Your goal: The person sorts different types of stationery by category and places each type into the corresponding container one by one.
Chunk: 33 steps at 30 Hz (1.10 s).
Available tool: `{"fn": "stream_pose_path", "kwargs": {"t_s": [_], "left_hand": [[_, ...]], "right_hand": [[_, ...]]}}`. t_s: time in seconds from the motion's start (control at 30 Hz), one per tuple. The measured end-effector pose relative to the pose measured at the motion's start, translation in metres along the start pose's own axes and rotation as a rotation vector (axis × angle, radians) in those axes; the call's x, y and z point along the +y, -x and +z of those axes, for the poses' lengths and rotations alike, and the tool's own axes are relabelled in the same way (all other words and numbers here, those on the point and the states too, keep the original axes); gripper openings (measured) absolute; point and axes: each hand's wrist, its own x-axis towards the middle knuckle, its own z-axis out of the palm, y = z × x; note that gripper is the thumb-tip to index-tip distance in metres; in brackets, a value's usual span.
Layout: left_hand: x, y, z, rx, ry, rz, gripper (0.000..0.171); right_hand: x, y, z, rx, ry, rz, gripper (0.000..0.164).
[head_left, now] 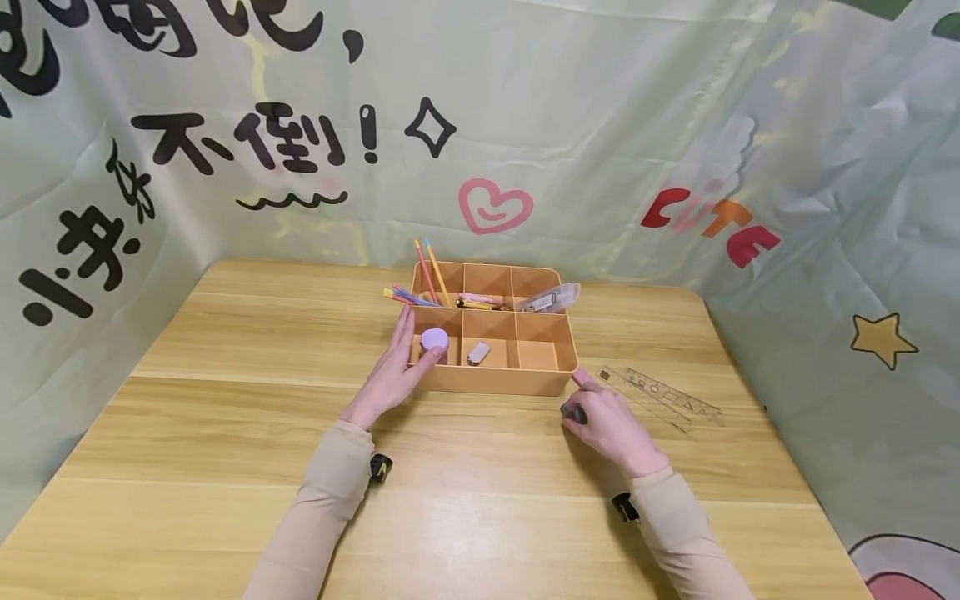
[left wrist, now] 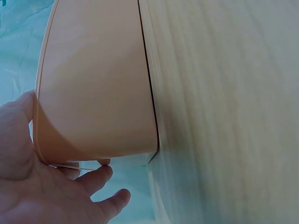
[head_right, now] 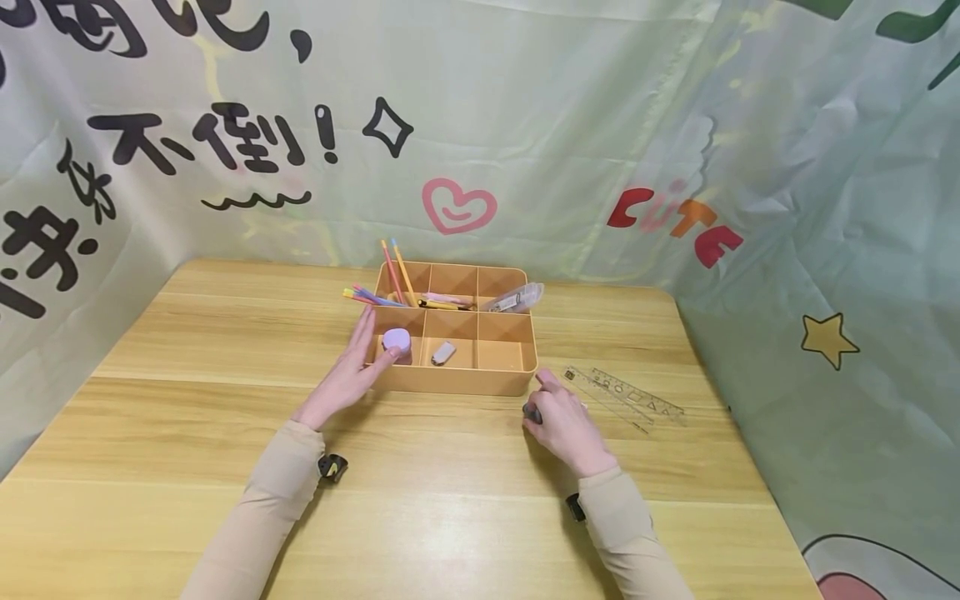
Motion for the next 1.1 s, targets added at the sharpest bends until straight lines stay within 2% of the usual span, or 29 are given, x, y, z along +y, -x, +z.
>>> {"fn": "stream_pose_path", "kwargs": {"t_s": [0.6, 1.1], "left_hand": [[0.0004, -0.0002, -0.0004, 0.004, -0.003, 0.003, 0.088], [0.0018, 0.0001, -0.0002, 0.003, 0.004, -0.009, 0.088]], "right_hand": [[0.0015, -0.0042, 0.0044, 0.004, 0.021, 0.04, 0.01], [0.0035, -0.0026, 0.0031, 0.023, -0.074, 0.081, 0.01]]}}
